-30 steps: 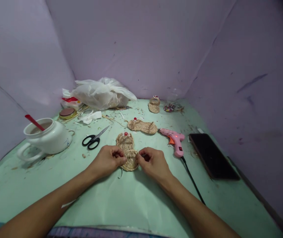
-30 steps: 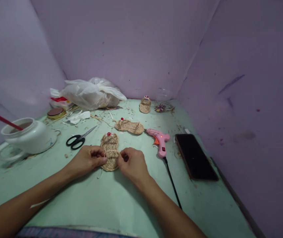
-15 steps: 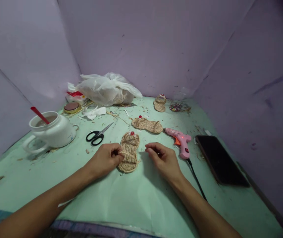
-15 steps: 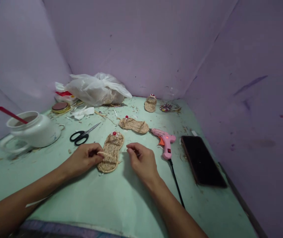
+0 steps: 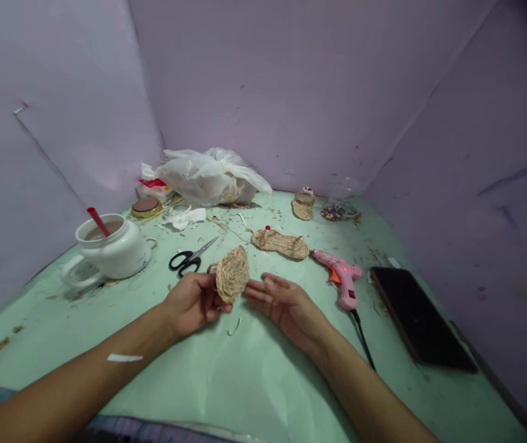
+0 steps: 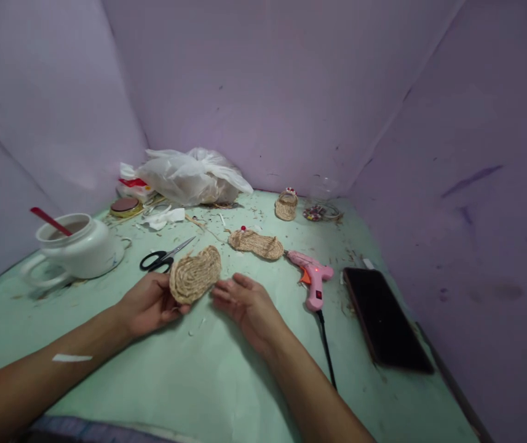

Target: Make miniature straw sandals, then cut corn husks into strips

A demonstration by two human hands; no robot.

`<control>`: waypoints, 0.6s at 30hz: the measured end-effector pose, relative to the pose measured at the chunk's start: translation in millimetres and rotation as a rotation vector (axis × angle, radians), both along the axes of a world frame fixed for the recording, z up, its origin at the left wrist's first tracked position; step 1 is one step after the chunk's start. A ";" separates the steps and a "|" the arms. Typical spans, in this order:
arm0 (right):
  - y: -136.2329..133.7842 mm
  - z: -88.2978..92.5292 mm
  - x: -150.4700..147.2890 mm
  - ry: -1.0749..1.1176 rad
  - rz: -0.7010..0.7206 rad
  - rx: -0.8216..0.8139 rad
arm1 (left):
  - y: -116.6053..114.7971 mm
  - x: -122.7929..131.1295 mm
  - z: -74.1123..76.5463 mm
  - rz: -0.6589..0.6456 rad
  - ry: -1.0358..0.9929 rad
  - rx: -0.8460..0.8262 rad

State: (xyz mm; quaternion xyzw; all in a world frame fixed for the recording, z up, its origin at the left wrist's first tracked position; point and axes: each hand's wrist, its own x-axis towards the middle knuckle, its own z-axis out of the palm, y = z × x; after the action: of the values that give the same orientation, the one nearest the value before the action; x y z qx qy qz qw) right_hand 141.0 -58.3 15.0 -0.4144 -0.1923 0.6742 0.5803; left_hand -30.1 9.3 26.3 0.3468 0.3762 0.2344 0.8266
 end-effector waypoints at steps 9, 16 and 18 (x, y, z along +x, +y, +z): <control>5.8 1.2 -16.4 0.123 -0.201 -0.028 | -7.6 -6.6 4.0 -0.149 0.069 0.171; 3.4 4.6 -3.6 0.030 -0.380 0.015 | -7.8 -9.0 10.4 -0.128 0.075 0.357; 3.1 5.1 -5.2 0.021 -0.388 0.027 | -9.7 -4.7 9.2 -0.125 0.110 0.389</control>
State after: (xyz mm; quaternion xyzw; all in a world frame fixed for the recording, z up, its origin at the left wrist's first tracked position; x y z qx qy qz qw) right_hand 135.8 -55.3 20.1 -0.4287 -0.1116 0.5515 0.7068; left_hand -34.8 -0.4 35.5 0.5348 0.3459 0.2316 0.7353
